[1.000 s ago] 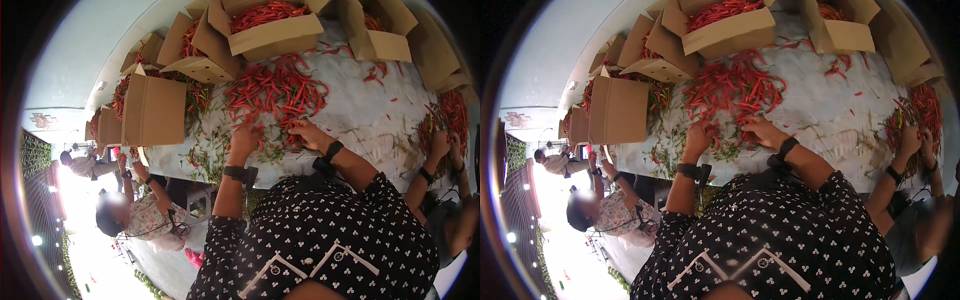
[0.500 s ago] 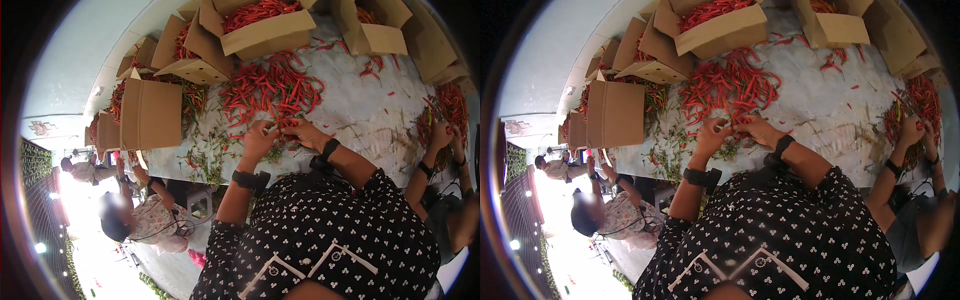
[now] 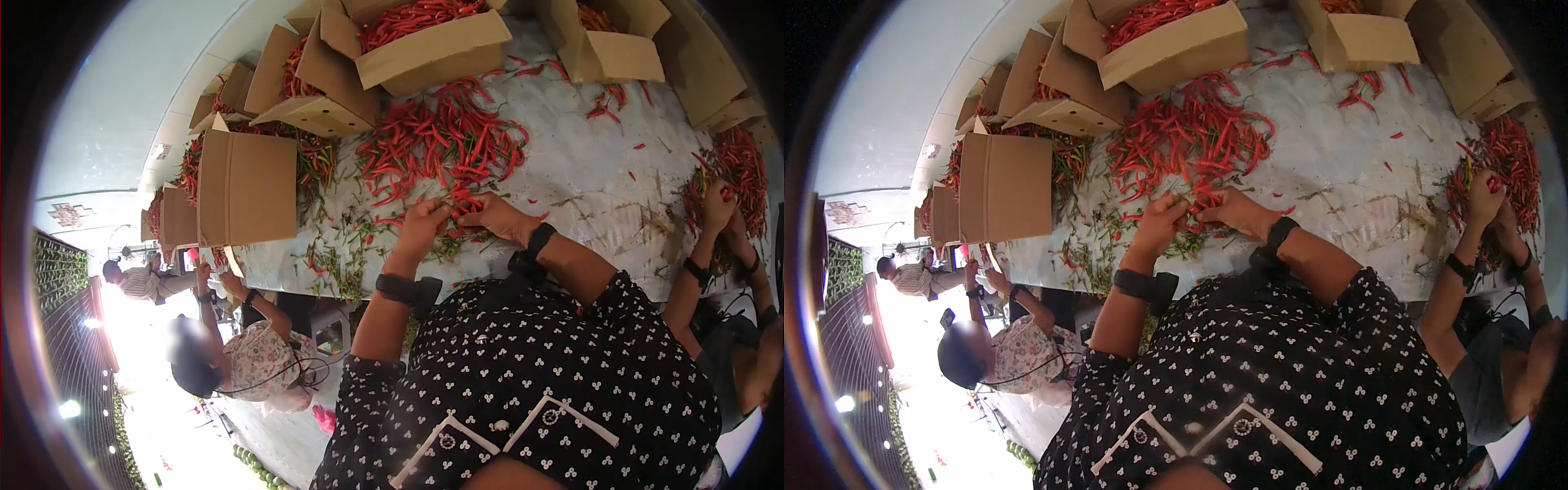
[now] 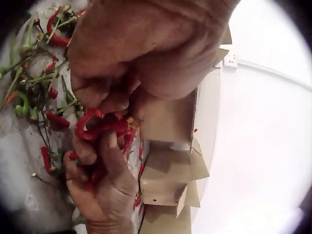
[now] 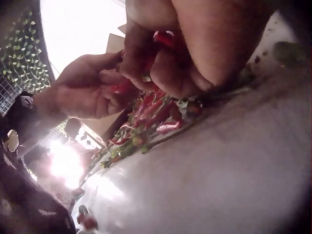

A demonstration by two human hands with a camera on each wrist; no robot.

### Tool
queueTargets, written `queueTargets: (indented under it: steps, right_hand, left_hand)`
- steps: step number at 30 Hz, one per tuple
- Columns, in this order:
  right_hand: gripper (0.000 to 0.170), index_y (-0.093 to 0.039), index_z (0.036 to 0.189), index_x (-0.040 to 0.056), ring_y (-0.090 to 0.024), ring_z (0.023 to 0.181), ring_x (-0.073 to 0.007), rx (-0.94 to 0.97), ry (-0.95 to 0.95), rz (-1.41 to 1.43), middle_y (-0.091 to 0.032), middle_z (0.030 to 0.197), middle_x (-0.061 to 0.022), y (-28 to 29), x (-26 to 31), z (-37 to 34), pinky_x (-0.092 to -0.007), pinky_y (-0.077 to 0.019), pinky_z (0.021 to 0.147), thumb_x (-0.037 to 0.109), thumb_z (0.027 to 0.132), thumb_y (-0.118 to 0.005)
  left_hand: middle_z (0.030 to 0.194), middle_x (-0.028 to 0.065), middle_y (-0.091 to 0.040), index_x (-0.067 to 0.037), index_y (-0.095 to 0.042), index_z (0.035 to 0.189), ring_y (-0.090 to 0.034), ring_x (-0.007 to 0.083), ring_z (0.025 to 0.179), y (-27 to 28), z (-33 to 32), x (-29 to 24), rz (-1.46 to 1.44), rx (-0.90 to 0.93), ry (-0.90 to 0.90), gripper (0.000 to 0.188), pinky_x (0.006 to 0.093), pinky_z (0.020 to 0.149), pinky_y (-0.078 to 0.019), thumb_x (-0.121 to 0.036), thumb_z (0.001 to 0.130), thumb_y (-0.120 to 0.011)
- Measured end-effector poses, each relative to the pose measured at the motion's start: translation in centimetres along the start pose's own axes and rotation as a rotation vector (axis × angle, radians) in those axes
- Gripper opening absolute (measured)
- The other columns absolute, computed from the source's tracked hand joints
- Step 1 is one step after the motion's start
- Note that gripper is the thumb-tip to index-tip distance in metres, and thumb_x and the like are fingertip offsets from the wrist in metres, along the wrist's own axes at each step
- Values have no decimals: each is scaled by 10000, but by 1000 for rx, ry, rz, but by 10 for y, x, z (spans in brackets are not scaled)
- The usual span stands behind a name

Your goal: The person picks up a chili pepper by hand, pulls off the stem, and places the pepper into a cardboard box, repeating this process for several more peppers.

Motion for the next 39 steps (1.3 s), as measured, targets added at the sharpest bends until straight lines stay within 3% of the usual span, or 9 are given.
queueTargets:
  steps: [3, 5, 9, 11, 17, 20, 24, 29, 39]
  right_hand:
    - [261, -586, 1023, 30, -546, 682, -64, 34, 72, 10, -610, 840, -3, 0, -3, 3, -208, -441, 604, 32, 766, -627]
    - [247, -585, 1010, 41, -550, 702, -61, 50, 112, 63, -610, 857, -7, 2, -2, 4, -198, -431, 600, 58, 768, -631]
    - [232, -564, 1001, 61, -569, 672, -86, 6, 10, 149, -613, 857, -28, 17, 0, 0, -208, -414, 525, 85, 776, -615]
    - [183, -534, 964, 76, -583, 623, -123, 54, -5, 308, -605, 820, -40, 21, -6, 6, -222, -378, 438, 101, 790, -586]
    - [122, -507, 905, 83, -626, 663, -170, 39, 27, 274, -597, 780, -58, 12, 3, 2, -209, -386, 394, 123, 808, -570]
    - [138, -507, 908, 73, -636, 694, -177, 12, 21, 200, -606, 798, -64, 6, 8, -4, -208, -415, 401, 132, 809, -583]
    - [147, -509, 924, 62, -636, 677, -171, 0, 12, 156, -603, 798, -54, 8, 4, 0, -208, -432, 410, 110, 809, -587]
    - [199, -543, 987, 39, -637, 651, -161, 33, -10, 151, -611, 815, -47, 4, 7, 1, -197, -438, 435, 65, 797, -598]
    - [218, -582, 976, 44, -560, 637, -65, 28, 39, 103, -597, 774, 9, 10, -6, 10, -190, -421, 511, 65, 764, -629]
  left_hand:
    - [592, -24, -462, -10, -561, 788, -422, 58, 523, 0, 1, 20, -449, 18, 59, 186, 228, 478, -322, -190, 832, -553]
    - [578, -26, -455, -17, -570, 774, -411, 66, 499, 18, -6, 6, 67, -147, -324, 205, 233, 471, -322, -215, 828, -563]
    - [569, 2, -490, -6, -587, 793, -459, 92, 521, 65, -2, 27, -365, -298, 1, 243, 257, 486, -355, -248, 803, -599]
    - [626, 68, -553, 1, -598, 809, -554, 173, 592, 79, -15, 5, 479, -593, -39, 254, 316, 530, -416, -246, 763, -633]
    - [786, 160, -603, -38, -610, 862, -593, 321, 736, 42, 7, 1, 957, -526, -369, 252, 392, 628, -458, -230, 705, -653]
    - [792, 168, -609, -42, -603, 887, -588, 350, 738, 31, 19, 10, 983, -462, -297, 253, 404, 643, -461, -214, 706, -643]
    - [733, 131, -615, -35, -587, 911, -597, 285, 661, 30, 23, 15, 790, -367, -329, 234, 361, 608, -462, -175, 727, -626]
    - [695, 18, -600, 0, -591, 904, -512, 59, 594, 11, 11, 8, -44, -149, -131, 183, 226, 525, -406, -147, 795, -591]
    - [643, 58, -557, 30, -568, 743, -483, 97, 536, -2, 4, -9, 214, -279, -261, 218, 282, 475, -390, -181, 787, -602]
Point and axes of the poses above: each hand's wrist, its own z-axis towards the middle knuckle, its own y-axis out of the back of the hand, x = y × z, the point moved 4 cm from there along z, towards the middle knuckle
